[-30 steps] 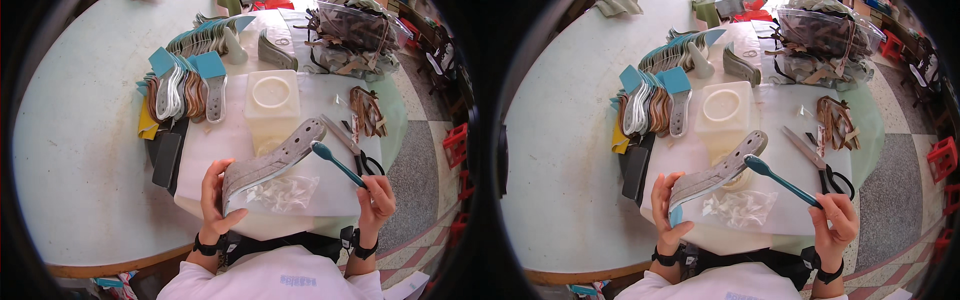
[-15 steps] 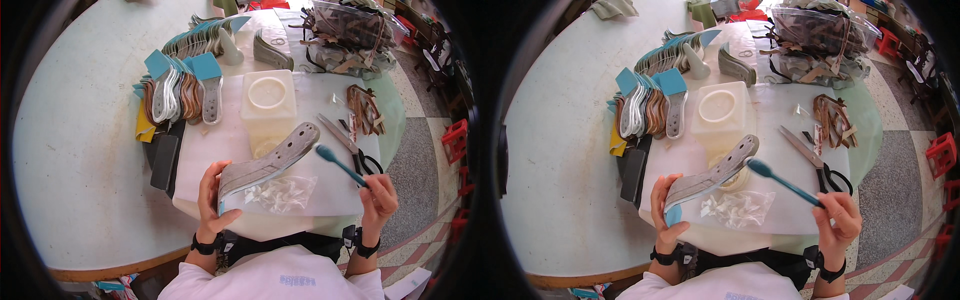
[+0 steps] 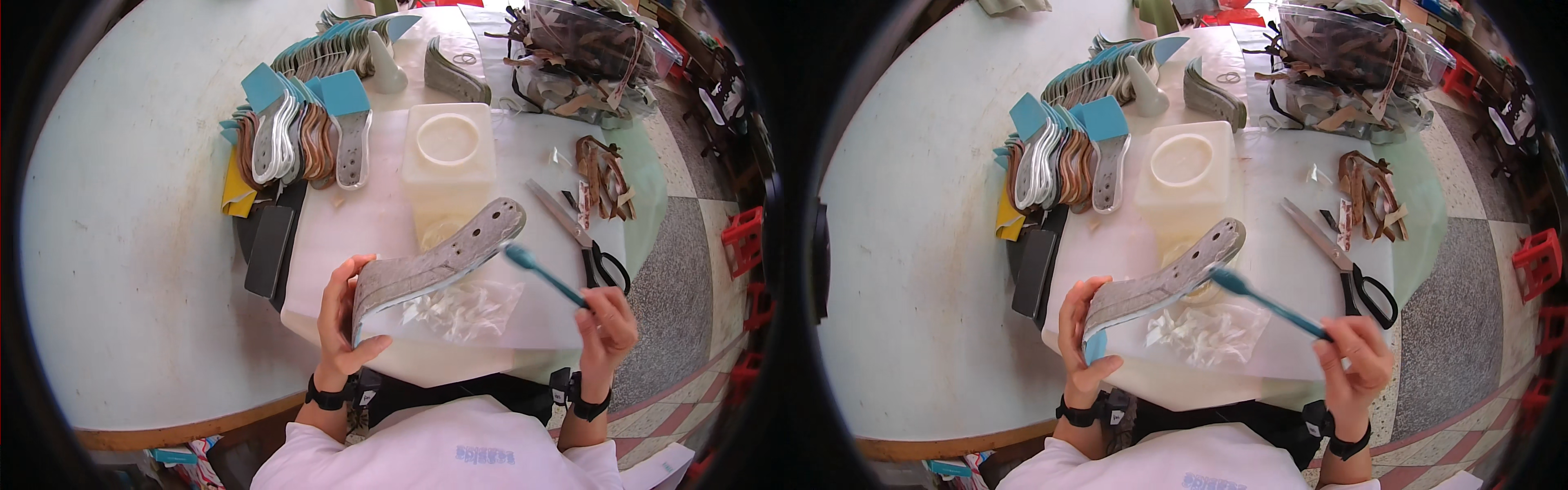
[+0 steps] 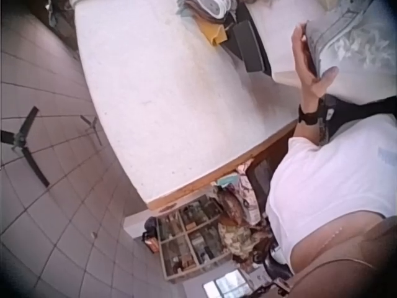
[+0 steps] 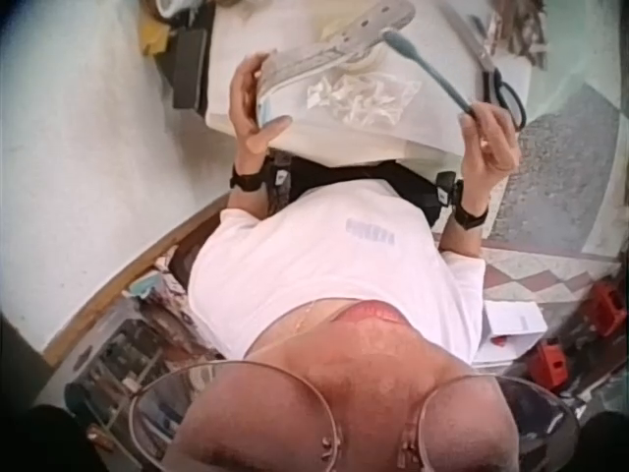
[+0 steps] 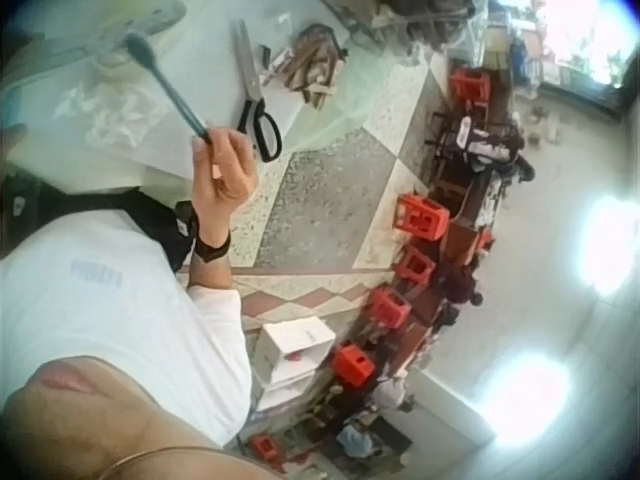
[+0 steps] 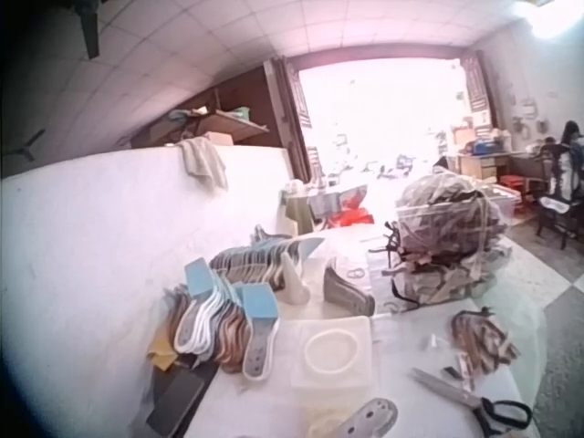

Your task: The person applies glue to the edge of a shoe insole using a brush, then picks up a white strip and presses it along the glued edge by hand. After wrapping the strip around the perimeter, they press the material firmly against the surface.

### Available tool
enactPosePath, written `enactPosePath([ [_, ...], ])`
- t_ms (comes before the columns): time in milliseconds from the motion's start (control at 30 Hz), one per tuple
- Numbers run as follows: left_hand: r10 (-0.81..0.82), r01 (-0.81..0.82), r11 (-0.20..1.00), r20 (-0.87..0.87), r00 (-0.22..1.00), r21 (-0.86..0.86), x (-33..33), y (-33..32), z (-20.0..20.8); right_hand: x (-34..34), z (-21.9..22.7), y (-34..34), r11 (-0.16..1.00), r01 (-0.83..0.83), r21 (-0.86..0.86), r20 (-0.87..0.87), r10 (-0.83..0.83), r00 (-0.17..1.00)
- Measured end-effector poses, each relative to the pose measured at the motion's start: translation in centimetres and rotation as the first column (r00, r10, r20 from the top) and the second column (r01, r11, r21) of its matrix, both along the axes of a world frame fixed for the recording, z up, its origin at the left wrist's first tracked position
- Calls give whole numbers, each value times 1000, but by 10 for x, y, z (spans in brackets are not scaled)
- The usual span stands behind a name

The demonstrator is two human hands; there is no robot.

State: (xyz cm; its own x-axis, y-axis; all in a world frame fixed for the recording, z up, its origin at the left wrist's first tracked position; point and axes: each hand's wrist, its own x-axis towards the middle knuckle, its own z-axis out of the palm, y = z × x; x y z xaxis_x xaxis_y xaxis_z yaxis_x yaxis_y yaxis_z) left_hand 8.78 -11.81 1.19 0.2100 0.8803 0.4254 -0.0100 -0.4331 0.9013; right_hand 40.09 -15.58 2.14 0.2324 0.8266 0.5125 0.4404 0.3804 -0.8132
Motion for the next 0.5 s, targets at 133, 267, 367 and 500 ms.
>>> enactPosePath([
  [133,7,-7,1000,-4,1000,-4,-3,-3,1,-13,-6,-4,981,-193,-12,69,194,979],
  [267,106,-106,992,-8,994,-73,-3,-8,2,-6,-11,-1,1000,-5,-22,12,6,1000],
  [367,15,-15,1000,-22,1000,-27,-8,-8,0,-4,-8,-4,998,38,-55,-7,-39,999],
  [500,7,-7,999,3,1000,-38,-8,-9,-1,-12,-9,-7,996,-84,12,19,83,996],
])
